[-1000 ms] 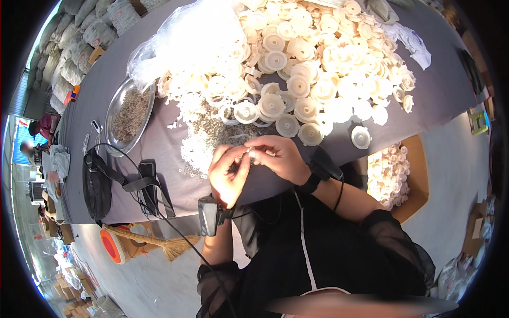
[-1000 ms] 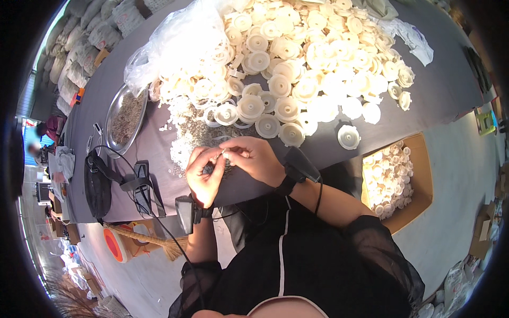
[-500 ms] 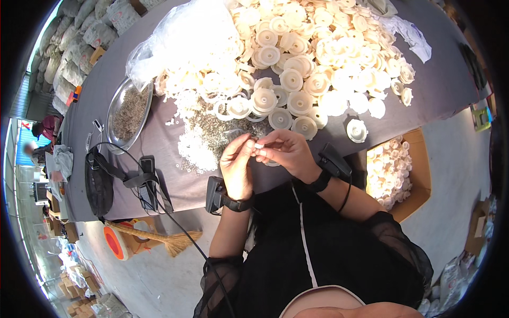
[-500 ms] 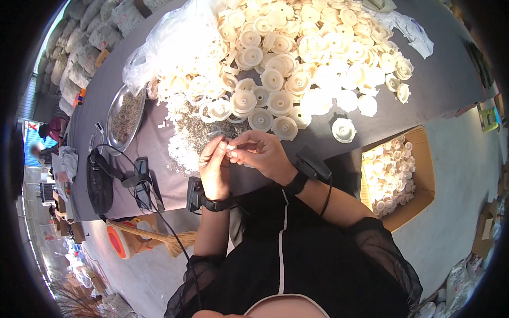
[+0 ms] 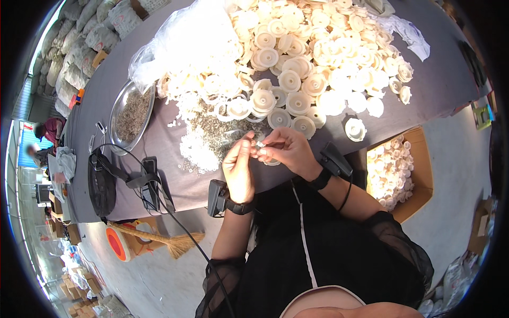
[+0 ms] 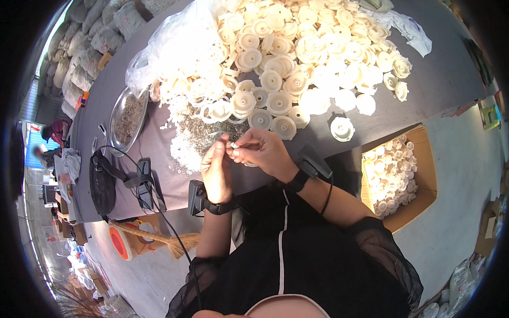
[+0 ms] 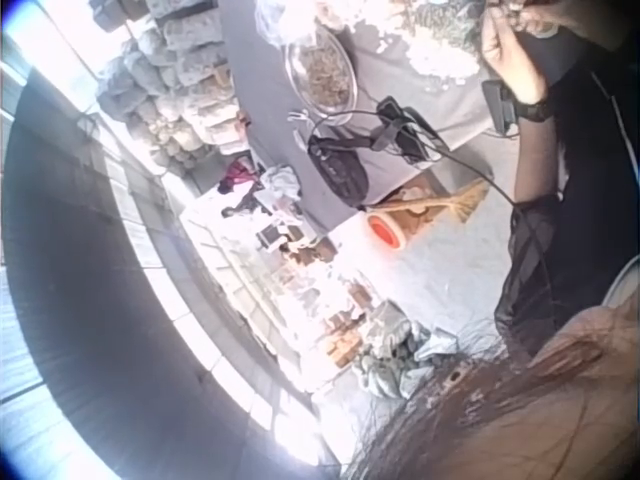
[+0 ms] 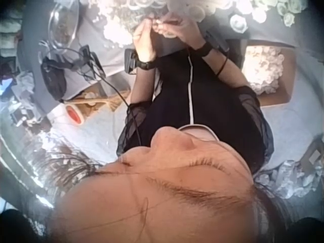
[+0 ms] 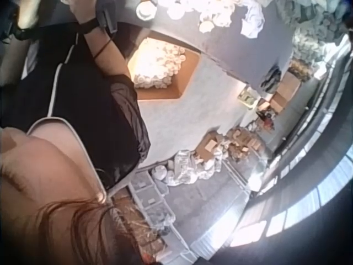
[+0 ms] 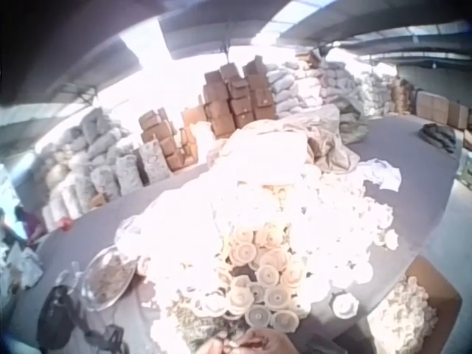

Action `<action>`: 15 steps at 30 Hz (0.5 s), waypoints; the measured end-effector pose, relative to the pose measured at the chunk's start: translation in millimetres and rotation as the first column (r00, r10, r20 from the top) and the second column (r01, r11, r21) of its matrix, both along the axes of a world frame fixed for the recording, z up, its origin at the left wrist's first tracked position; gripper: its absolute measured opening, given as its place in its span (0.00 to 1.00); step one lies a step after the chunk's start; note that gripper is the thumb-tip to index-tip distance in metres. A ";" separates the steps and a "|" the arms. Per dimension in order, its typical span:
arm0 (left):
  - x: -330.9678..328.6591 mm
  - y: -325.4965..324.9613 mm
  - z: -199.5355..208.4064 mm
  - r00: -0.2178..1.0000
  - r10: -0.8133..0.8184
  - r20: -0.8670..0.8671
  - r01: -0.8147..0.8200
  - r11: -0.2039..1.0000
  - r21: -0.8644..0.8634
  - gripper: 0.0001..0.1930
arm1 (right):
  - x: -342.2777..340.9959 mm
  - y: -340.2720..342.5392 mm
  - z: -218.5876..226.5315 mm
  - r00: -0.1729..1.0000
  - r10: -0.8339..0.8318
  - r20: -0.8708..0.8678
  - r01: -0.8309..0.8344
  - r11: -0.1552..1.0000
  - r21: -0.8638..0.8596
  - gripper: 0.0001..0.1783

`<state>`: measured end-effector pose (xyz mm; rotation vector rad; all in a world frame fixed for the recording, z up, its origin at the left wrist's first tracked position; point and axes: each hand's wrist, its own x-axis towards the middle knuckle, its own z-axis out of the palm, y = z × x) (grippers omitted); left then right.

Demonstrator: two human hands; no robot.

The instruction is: The person assembles small white plastic components by hand, joining rings and circular pieces together on a work table.

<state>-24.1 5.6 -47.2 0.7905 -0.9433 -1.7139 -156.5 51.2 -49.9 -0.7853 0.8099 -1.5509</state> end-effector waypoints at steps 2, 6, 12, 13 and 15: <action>-0.1 1.5 2.9 0.995 -0.075 0.068 0.077 0.997 -0.029 0.11 | -5.2 0.9 2.2 1.000 0.024 -0.015 -0.024 1.000 0.018 0.05; -1.4 2.2 5.8 0.990 -0.036 0.136 0.049 0.995 -0.091 0.11 | -10.1 2.6 3.6 0.997 0.072 -0.017 -0.070 0.995 0.070 0.06; -2.5 0.9 0.3 0.972 -0.031 0.231 0.075 0.980 -0.186 0.12 | -14.4 3.1 -0.9 0.998 0.056 -0.008 -0.056 0.998 0.038 0.08; -4.1 0.6 3.5 0.972 -0.062 0.227 0.103 0.980 -0.171 0.11 | -15.7 3.1 0.1 0.999 0.053 -0.007 -0.052 0.998 0.037 0.08; -6.5 -0.9 7.2 0.970 -0.096 0.224 0.133 0.979 -0.156 0.11 | -17.7 4.0 6.0 0.996 0.085 0.008 -0.085 0.993 0.079 0.07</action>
